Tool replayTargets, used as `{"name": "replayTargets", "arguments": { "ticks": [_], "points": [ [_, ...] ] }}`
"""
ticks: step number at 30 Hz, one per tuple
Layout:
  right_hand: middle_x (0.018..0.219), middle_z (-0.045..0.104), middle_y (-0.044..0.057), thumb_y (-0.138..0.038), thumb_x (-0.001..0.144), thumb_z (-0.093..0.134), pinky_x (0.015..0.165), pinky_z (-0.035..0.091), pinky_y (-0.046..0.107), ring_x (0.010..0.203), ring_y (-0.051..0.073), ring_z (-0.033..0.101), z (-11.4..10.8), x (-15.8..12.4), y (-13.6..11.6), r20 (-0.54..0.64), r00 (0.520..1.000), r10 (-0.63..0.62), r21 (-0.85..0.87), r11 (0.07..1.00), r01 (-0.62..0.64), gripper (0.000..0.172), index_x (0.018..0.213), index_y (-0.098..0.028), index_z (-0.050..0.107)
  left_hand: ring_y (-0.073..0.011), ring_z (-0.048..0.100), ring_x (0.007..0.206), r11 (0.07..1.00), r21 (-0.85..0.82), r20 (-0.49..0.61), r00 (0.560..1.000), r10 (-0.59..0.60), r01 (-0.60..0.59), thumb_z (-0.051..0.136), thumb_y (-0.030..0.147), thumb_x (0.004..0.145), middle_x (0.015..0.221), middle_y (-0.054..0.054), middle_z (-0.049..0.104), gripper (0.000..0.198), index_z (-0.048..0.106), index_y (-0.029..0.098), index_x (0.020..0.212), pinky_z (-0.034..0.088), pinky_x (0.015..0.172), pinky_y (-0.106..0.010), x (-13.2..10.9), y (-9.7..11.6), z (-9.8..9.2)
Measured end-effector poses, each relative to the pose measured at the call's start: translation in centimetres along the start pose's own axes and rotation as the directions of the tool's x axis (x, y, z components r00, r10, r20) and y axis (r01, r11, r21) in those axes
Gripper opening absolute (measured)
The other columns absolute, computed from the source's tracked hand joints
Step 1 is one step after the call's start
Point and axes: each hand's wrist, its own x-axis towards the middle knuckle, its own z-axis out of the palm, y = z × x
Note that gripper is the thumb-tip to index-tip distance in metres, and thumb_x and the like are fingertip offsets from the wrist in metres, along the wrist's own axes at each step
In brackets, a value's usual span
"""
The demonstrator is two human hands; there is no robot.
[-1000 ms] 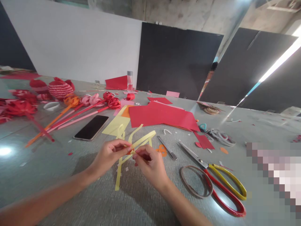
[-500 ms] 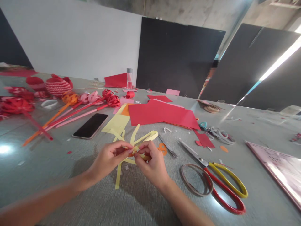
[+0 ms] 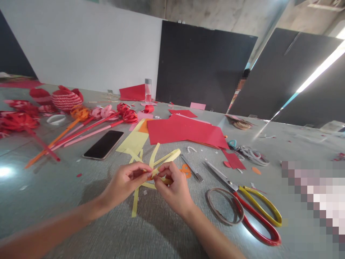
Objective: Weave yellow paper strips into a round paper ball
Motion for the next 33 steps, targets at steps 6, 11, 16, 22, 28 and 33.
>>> {"name": "replayTargets", "arguments": {
  "ticks": [6, 11, 16, 22, 28, 33],
  "points": [
    [0.067, 0.056, -0.002, -0.021, 0.072, 0.054, 0.048, 0.036, 0.022, 0.055, 0.009, 0.049, 0.0, 0.0, 0.2, 0.0, 1.0, -0.007, 0.014, 1.0, 0.007, 0.015, 0.081, -0.022, 0.043, -0.0118, 0.061, 0.065, 0.996, -0.04, 0.026, 0.996, -0.082, 0.083, 0.058, 0.028, 0.076, 0.075, -0.003, 0.065, 0.016, 0.063, 0.016, 0.085, 0.051, 0.056, -0.021, -0.2, -0.2, 0.1],
    [0.068, 0.052, -0.002, -0.024, 0.073, 0.057, 0.048, 0.036, 0.021, 0.055, 0.008, 0.047, 0.0, 0.2, 0.3, -0.012, 1.0, -0.014, -0.012, 1.0, 0.014, 0.017, 0.081, -0.022, 0.042, -0.0105, 0.058, 0.064, 0.992, -0.055, 0.012, 0.994, -0.112, 0.113, 0.061, 0.031, 0.075, 0.072, -0.002, 0.062, 0.018, 0.061, 0.016, 0.086, 0.048, 0.055, -0.02, 0.0, -0.9, 0.0],
    [0.067, 0.053, -0.002, -0.023, 0.076, 0.053, 0.047, 0.036, 0.022, 0.056, 0.01, 0.049, -0.2, 0.2, 0.2, 0.013, 0.999, -0.036, -0.026, 0.999, 0.036, 0.015, 0.083, -0.022, 0.041, -0.0085, 0.052, 0.055, 0.99, -0.044, -0.02, 0.991, -0.135, 0.134, 0.061, 0.034, 0.074, 0.063, 0.001, 0.057, 0.023, 0.061, 0.016, 0.087, 0.042, 0.047, -0.018, 0.2, -0.6, -0.2],
    [0.069, 0.054, -0.002, -0.023, 0.075, 0.055, 0.049, 0.041, 0.022, 0.057, 0.01, 0.051, -0.3, 0.3, -0.1, 0.021, 1.0, -0.021, 0.037, 0.999, 0.02, 0.015, 0.081, -0.022, 0.041, -0.0101, 0.055, 0.057, 0.984, -0.058, -0.04, 0.985, -0.17, 0.167, 0.058, 0.029, 0.073, 0.065, -0.001, 0.061, 0.016, 0.063, 0.016, 0.083, 0.043, 0.049, -0.019, 0.5, 0.1, -0.3],
    [0.067, 0.052, -0.003, -0.023, 0.076, 0.054, 0.047, 0.039, 0.022, 0.053, 0.008, 0.047, -0.2, 0.4, 0.2, 0.032, 0.999, -0.024, 0.034, 0.999, 0.023, 0.015, 0.082, -0.022, 0.04, -0.0117, 0.059, 0.066, 0.984, -0.085, -0.016, 0.988, -0.156, 0.154, 0.064, 0.033, 0.071, 0.074, -0.002, 0.063, 0.023, 0.061, 0.016, 0.088, 0.046, 0.057, -0.021, 0.5, -0.6, -0.2],
    [0.061, 0.047, -0.006, -0.028, 0.078, 0.055, 0.045, 0.035, 0.022, 0.05, 0.008, 0.044, -0.6, 0.5, 0.2, 0.065, 0.997, -0.042, 0.004, 0.999, 0.042, 0.017, 0.087, -0.023, 0.041, -0.0097, 0.055, 0.06, 0.981, -0.073, -0.064, 0.98, -0.186, 0.182, 0.064, 0.031, 0.069, 0.068, 0.001, 0.06, 0.022, 0.058, 0.016, 0.084, 0.044, 0.054, -0.02, 1.0, -0.5, -0.8]
  ]
}}
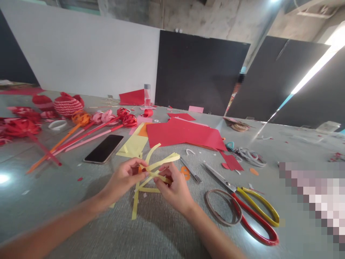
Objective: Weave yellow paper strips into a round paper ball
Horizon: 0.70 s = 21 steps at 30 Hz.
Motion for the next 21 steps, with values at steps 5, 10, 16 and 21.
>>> {"name": "replayTargets", "arguments": {
  "ticks": [5, 10, 16, 21],
  "points": [
    [0.067, 0.054, -0.002, -0.039, 0.078, 0.057, 0.048, 0.035, 0.024, 0.051, 0.009, 0.044, -1.9, 1.0, 0.4, -0.184, 0.982, -0.053, -0.155, 0.988, 0.024, 0.025, 0.09, -0.021, 0.045, -0.0079, 0.051, 0.057, 0.998, -0.037, -0.142, 0.989, 0.038, -0.044, 0.066, 0.029, 0.068, 0.066, 0.001, 0.057, 0.022, 0.057, 0.016, 0.084, 0.04, 0.051, -0.019, 1.3, 0.1, -1.2],
    [0.104, 0.06, 0.007, -0.034, 0.078, 0.058, 0.082, 0.037, 0.04, 0.098, 0.024, 0.052, -3.2, 1.1, 0.8, -0.334, 0.797, -0.502, -0.758, 0.646, 0.09, 0.021, 0.095, -0.022, 0.056, -0.009, 0.052, 0.061, 0.996, -0.075, -0.173, 0.985, 0.027, -0.041, 0.067, 0.031, 0.067, 0.069, 0.0, 0.058, 0.025, 0.059, 0.016, 0.085, 0.041, 0.054, -0.02, 2.3, -1.1, -1.6],
    [0.084, 0.065, 0.001, -0.017, 0.083, 0.05, 0.074, 0.04, 0.028, 0.081, 0.014, 0.056, 0.4, 0.1, 1.1, 0.359, 0.827, -0.433, -0.639, 0.531, 0.556, 0.015, 0.089, -0.023, 0.063, -0.0083, 0.05, 0.057, 0.998, -0.064, -0.146, 0.989, 0.009, -0.019, 0.067, 0.027, 0.065, 0.066, 0.002, 0.055, 0.022, 0.056, 0.015, 0.079, 0.039, 0.051, -0.019, 2.4, -1.8, -1.1],
    [0.097, 0.066, 0.002, -0.011, 0.084, 0.044, 0.08, 0.042, 0.029, 0.092, 0.015, 0.056, 2.6, 1.0, 1.1, 0.379, 0.866, -0.326, -0.561, 0.663, 0.495, 0.028, 0.103, -0.022, 0.061, -0.0118, 0.057, 0.065, 0.997, -0.042, -0.183, 0.981, 0.061, -0.07, 0.064, 0.031, 0.068, 0.071, -0.001, 0.06, 0.022, 0.058, 0.015, 0.082, 0.045, 0.058, -0.022, 2.8, -2.0, -1.0]
  ]
}}
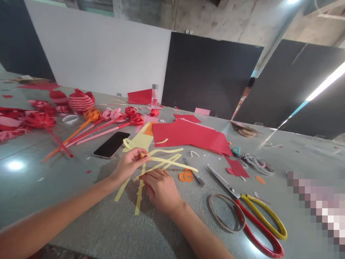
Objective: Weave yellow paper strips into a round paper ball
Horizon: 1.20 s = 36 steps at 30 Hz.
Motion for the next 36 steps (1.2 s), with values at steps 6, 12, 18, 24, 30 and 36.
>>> {"name": "replayTargets", "arguments": {
  "ticks": [6, 12, 18, 24, 30, 36],
  "points": [
    [0.097, 0.067, 0.004, -0.016, 0.082, 0.05, 0.085, 0.041, 0.033, 0.096, 0.019, 0.055, 0.7, 3.4, 0.4, 0.173, 0.984, 0.041, -0.048, 0.998, -0.033, 0.019, 0.094, -0.02, 0.065, -0.0145, 0.062, 0.068, 1.0, 0.014, -0.041, 0.999, 0.019, -0.018, 0.06, 0.028, 0.07, 0.074, -0.002, 0.065, 0.016, 0.061, 0.015, 0.08, 0.048, 0.063, -0.025, 0.4, -0.4, -0.5],
    [0.09, 0.066, 0.006, -0.013, 0.076, 0.056, 0.078, 0.038, 0.035, 0.09, 0.021, 0.057, 1.0, 5.3, 0.3, 0.28, 0.955, 0.102, -0.145, 0.987, -0.063, 0.014, 0.09, -0.016, 0.058, -0.0148, 0.061, 0.069, 1.0, 0.01, -0.092, 0.996, 0.004, -0.003, 0.059, 0.028, 0.07, 0.076, -0.004, 0.066, 0.017, 0.061, 0.015, 0.081, 0.048, 0.061, -0.024, 0.5, -0.2, -0.7],
    [0.095, 0.064, 0.007, -0.014, 0.079, 0.051, 0.074, 0.039, 0.032, 0.089, 0.02, 0.057, 0.6, 4.9, 0.3, 0.338, 0.94, 0.039, -0.196, 0.98, 0.03, 0.016, 0.095, -0.017, 0.055, -0.0149, 0.062, 0.077, 1.0, 0.013, -0.096, 0.995, -0.017, 0.018, 0.057, 0.026, 0.07, 0.081, -0.003, 0.066, 0.018, 0.064, 0.016, 0.084, 0.047, 0.067, -0.023, 0.6, -0.1, -0.6],
    [0.098, 0.066, 0.006, -0.006, 0.075, 0.053, 0.074, 0.041, 0.027, 0.09, 0.017, 0.059, -0.4, 5.1, 0.2, 0.368, 0.929, 0.047, -0.032, 0.999, -0.038, 0.023, 0.096, -0.015, 0.056, -0.0111, 0.057, 0.059, 0.999, 0.018, -0.069, 0.997, -0.03, 0.031, 0.056, 0.025, 0.071, 0.072, 0.0, 0.063, 0.021, 0.062, 0.016, 0.089, 0.043, 0.051, -0.02, 0.7, -0.6, -0.8],
    [0.091, 0.067, 0.002, -0.005, 0.071, 0.056, 0.081, 0.039, 0.031, 0.091, 0.017, 0.059, -0.3, 5.2, 0.8, 0.347, 0.937, 0.029, 0.001, 1.0, -0.031, 0.023, 0.089, -0.018, 0.058, -0.0121, 0.06, 0.064, 1.0, 0.015, -0.07, 0.998, 0.007, -0.006, 0.057, 0.023, 0.07, 0.075, -0.002, 0.064, 0.02, 0.061, 0.015, 0.087, 0.044, 0.054, -0.019, 0.7, -0.8, -0.8],
    [0.094, 0.065, 0.005, -0.002, 0.069, 0.051, 0.08, 0.038, 0.032, 0.092, 0.018, 0.057, 0.1, 5.3, 0.6, 0.384, 0.923, 0.002, -0.056, 0.998, 0.022, 0.025, 0.088, -0.017, 0.058, -0.0151, 0.063, 0.071, 1.0, 0.003, -0.068, 0.998, 0.016, -0.016, 0.058, 0.024, 0.069, 0.078, -0.004, 0.065, 0.021, 0.06, 0.014, 0.087, 0.048, 0.062, -0.023, 0.7, -1.1, -0.8]
  ]
}}
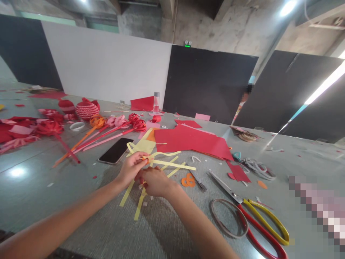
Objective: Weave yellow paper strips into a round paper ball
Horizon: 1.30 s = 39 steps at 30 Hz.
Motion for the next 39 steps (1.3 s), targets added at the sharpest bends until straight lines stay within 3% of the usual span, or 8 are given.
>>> {"name": "replayTargets", "arguments": {
  "ticks": [6, 11, 14, 18, 22, 27, 32, 39],
  "points": [
    [0.1, 0.063, 0.007, -0.002, 0.07, 0.048, 0.072, 0.042, 0.028, 0.086, 0.017, 0.058, 0.0, -0.2, 0.0, -0.029, 0.998, -0.062, -0.001, 0.998, 0.062, 0.03, 0.095, -0.016, 0.056, -0.0163, 0.064, 0.076, 1.0, 0.01, -0.009, 1.0, 0.0, 0.0, 0.057, 0.022, 0.07, 0.078, -0.003, 0.066, 0.018, 0.061, 0.015, 0.086, 0.05, 0.068, -0.026, 0.1, 0.2, 0.0],
    [0.09, 0.066, 0.004, -0.001, 0.07, 0.045, 0.078, 0.041, 0.027, 0.087, 0.015, 0.058, 0.3, -0.3, 0.1, -0.041, 0.991, -0.125, 0.017, 0.992, 0.126, 0.028, 0.088, -0.017, 0.059, -0.0163, 0.064, 0.079, 0.998, 0.05, -0.008, 0.999, 0.041, -0.041, 0.054, 0.022, 0.072, 0.088, -0.005, 0.068, 0.019, 0.063, 0.016, 0.087, 0.05, 0.074, -0.027, 0.2, 0.0, -0.1],
    [0.087, 0.066, 0.003, -0.003, 0.068, 0.047, 0.081, 0.039, 0.031, 0.088, 0.017, 0.056, 0.0, -0.7, -0.2, -0.107, 0.985, -0.136, -0.046, 0.99, 0.132, 0.027, 0.086, -0.018, 0.059, -0.0163, 0.064, 0.078, 0.997, 0.061, -0.001, 0.999, 0.037, -0.037, 0.054, 0.023, 0.072, 0.089, -0.005, 0.068, 0.021, 0.063, 0.016, 0.089, 0.049, 0.072, -0.027, 0.1, 0.1, -0.1],
    [0.082, 0.063, 0.001, -0.003, 0.069, 0.047, 0.08, 0.039, 0.029, 0.081, 0.014, 0.055, -1.5, -2.2, -0.5, -0.233, 0.959, -0.159, -0.005, 0.987, 0.162, 0.028, 0.09, -0.018, 0.058, -0.0146, 0.062, 0.071, 0.997, -0.071, -0.035, 0.999, 0.014, -0.016, 0.058, 0.024, 0.068, 0.074, 0.0, 0.064, 0.017, 0.052, 0.017, 0.082, 0.047, 0.066, -0.025, 0.0, 0.3, 0.0],
    [0.084, 0.061, 0.003, -0.008, 0.077, 0.045, 0.074, 0.043, 0.028, 0.079, 0.014, 0.056, -3.7, -5.3, -0.4, -0.36, 0.932, -0.044, 0.084, 0.993, 0.079, 0.023, 0.092, -0.02, 0.057, -0.0142, 0.061, 0.07, 0.998, -0.065, -0.065, 0.998, 0.02, -0.025, 0.056, 0.022, 0.069, 0.072, 0.001, 0.061, 0.011, 0.046, 0.017, 0.071, 0.046, 0.066, -0.025, 0.1, 0.1, 0.2],
    [0.082, 0.063, 0.002, -0.017, 0.081, 0.047, 0.067, 0.046, 0.026, 0.073, 0.014, 0.059, -4.9, -8.1, 0.0, -0.532, 0.826, 0.185, 0.198, 0.976, -0.091, 0.017, 0.095, -0.022, 0.056, -0.0176, 0.062, 0.081, 0.989, 0.108, -0.004, 0.995, 0.1, -0.099, 0.047, 0.019, 0.073, 0.08, -0.005, 0.066, 0.013, 0.06, 0.016, 0.07, 0.046, 0.074, -0.029, -0.1, 0.3, 0.0],
    [0.081, 0.067, 0.002, -0.016, 0.077, 0.051, 0.067, 0.048, 0.028, 0.069, 0.015, 0.063, -2.3, -6.5, -0.3, -0.57, 0.743, 0.351, 0.361, 0.919, -0.158, 0.02, 0.095, -0.022, 0.055, -0.0161, 0.061, 0.078, 0.901, 0.326, 0.05, 0.957, 0.286, -0.287, 0.044, 0.017, 0.076, 0.083, -0.005, 0.066, 0.02, 0.064, 0.017, 0.077, 0.047, 0.069, -0.027, -1.2, 1.1, 0.1],
    [0.072, 0.063, 0.002, -0.023, 0.074, 0.056, 0.058, 0.048, 0.025, 0.065, 0.014, 0.061, 1.3, -4.5, -0.4, -0.535, 0.641, 0.551, 0.712, 0.702, -0.009, 0.011, 0.083, -0.019, 0.051, -0.0159, 0.061, 0.076, 0.719, 0.399, 0.308, 0.822, 0.479, -0.569, 0.052, 0.018, 0.074, 0.077, -0.004, 0.064, 0.011, 0.06, 0.017, 0.08, 0.047, 0.071, -0.027, -3.1, 2.1, 0.3]
  ]
}}
